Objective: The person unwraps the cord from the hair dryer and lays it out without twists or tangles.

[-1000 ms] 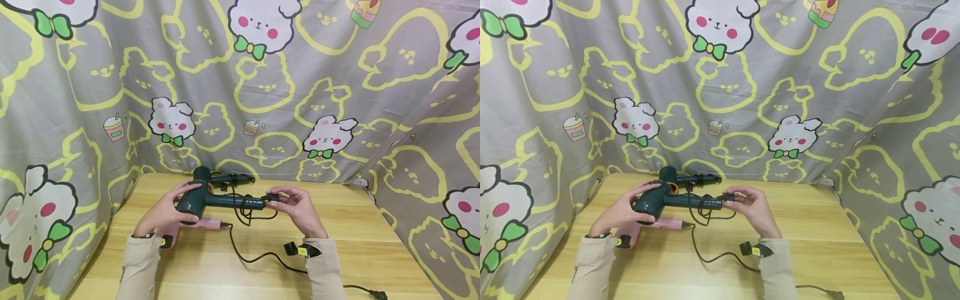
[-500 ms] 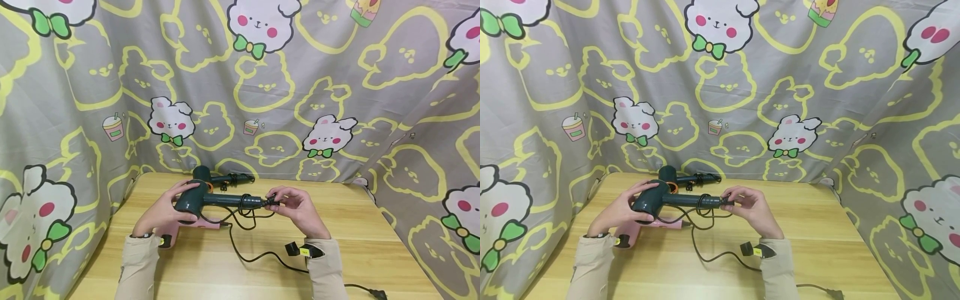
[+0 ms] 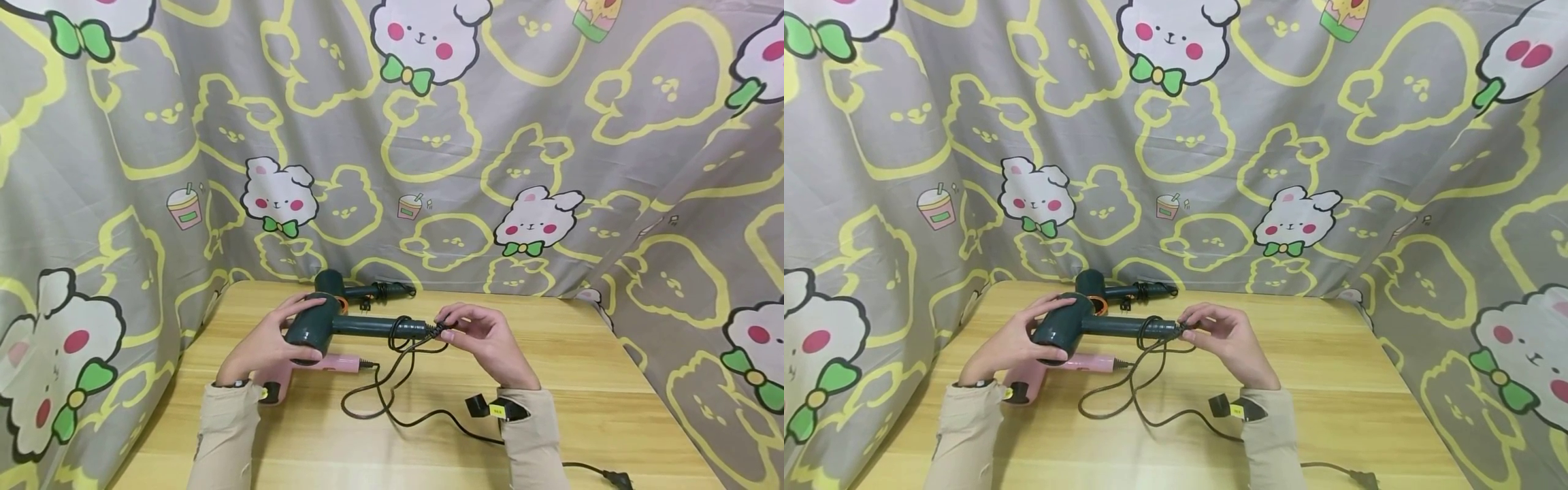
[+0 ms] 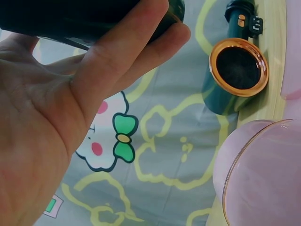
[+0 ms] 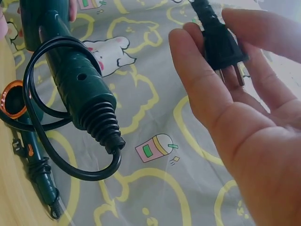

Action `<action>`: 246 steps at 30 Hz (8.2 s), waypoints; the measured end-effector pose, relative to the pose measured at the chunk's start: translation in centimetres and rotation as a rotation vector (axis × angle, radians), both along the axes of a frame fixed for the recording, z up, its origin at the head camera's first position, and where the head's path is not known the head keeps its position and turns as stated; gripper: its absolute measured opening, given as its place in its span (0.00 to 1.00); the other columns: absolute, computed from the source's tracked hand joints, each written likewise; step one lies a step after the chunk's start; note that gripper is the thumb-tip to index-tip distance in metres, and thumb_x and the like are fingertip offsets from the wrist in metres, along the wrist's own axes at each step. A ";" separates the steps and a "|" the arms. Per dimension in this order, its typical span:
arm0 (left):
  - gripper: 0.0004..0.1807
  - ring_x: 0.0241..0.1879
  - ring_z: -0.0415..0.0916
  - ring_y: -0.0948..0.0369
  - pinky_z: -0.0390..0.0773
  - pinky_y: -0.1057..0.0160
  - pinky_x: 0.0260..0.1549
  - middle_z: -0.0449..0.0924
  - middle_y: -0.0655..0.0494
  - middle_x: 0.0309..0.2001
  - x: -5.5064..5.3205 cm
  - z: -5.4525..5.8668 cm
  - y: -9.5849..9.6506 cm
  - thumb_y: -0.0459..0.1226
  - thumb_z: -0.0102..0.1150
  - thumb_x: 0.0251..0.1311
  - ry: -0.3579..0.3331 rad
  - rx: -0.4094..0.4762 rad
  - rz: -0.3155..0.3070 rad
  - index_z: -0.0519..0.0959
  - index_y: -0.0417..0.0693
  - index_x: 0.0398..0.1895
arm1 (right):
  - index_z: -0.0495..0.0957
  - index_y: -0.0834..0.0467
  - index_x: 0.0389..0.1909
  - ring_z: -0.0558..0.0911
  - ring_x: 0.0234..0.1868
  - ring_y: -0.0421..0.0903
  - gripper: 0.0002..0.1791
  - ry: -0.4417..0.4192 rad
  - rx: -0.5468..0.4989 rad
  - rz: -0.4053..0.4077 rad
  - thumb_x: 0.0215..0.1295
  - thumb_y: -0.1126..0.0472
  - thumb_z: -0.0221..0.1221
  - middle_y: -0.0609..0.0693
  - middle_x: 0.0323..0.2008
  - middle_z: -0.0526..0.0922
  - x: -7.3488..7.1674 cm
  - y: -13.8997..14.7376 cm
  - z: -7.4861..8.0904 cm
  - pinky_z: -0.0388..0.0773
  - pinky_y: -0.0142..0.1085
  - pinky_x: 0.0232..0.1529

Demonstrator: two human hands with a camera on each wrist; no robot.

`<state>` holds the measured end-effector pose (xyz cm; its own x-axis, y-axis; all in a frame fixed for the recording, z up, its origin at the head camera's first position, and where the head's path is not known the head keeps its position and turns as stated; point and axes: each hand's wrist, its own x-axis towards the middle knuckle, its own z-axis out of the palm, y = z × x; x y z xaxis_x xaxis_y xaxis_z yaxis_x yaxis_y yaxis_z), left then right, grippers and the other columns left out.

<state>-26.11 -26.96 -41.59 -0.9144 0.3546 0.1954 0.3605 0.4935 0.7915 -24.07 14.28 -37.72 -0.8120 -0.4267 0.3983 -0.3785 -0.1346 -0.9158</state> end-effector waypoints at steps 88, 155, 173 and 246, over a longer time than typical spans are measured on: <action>0.47 0.62 0.74 0.39 0.80 0.51 0.50 0.51 0.47 0.82 0.4 0.6 0.3 0.47 0.83 0.46 0.007 0.025 -0.018 0.70 0.75 0.73 | 0.85 0.56 0.32 0.91 0.39 0.42 0.10 -0.299 -0.187 -0.443 0.62 0.75 0.67 0.45 0.37 0.92 -2.9 1.4 -2.2 0.86 0.36 0.47; 0.48 0.64 0.71 0.34 0.79 0.42 0.54 0.49 0.44 0.83 0.5 0.6 -1.2 0.46 0.82 0.49 0.011 0.010 0.056 0.69 0.71 0.75 | 0.85 0.64 0.34 0.85 0.57 0.50 0.03 0.038 0.298 0.101 0.64 0.74 0.66 0.62 0.54 0.85 1.9 -0.1 1.7 0.87 0.41 0.48; 0.48 0.60 0.75 0.36 0.79 0.46 0.52 0.47 0.44 0.83 0.5 0.7 -1.7 0.44 0.82 0.49 0.009 0.039 0.058 0.68 0.71 0.75 | 0.89 0.48 0.45 0.79 0.31 0.41 0.11 0.065 0.509 -0.208 0.62 0.60 0.72 0.51 0.47 0.90 -0.4 1.6 0.2 0.76 0.34 0.33; 0.46 0.59 0.75 0.39 0.80 0.50 0.49 0.51 0.47 0.83 0.0 0.3 -0.6 0.45 0.81 0.50 -0.009 0.041 0.003 0.69 0.72 0.74 | 0.84 0.53 0.46 0.86 0.55 0.42 0.20 0.013 -0.242 -0.054 0.65 0.81 0.59 0.48 0.52 0.89 -0.3 -0.2 0.0 0.83 0.32 0.52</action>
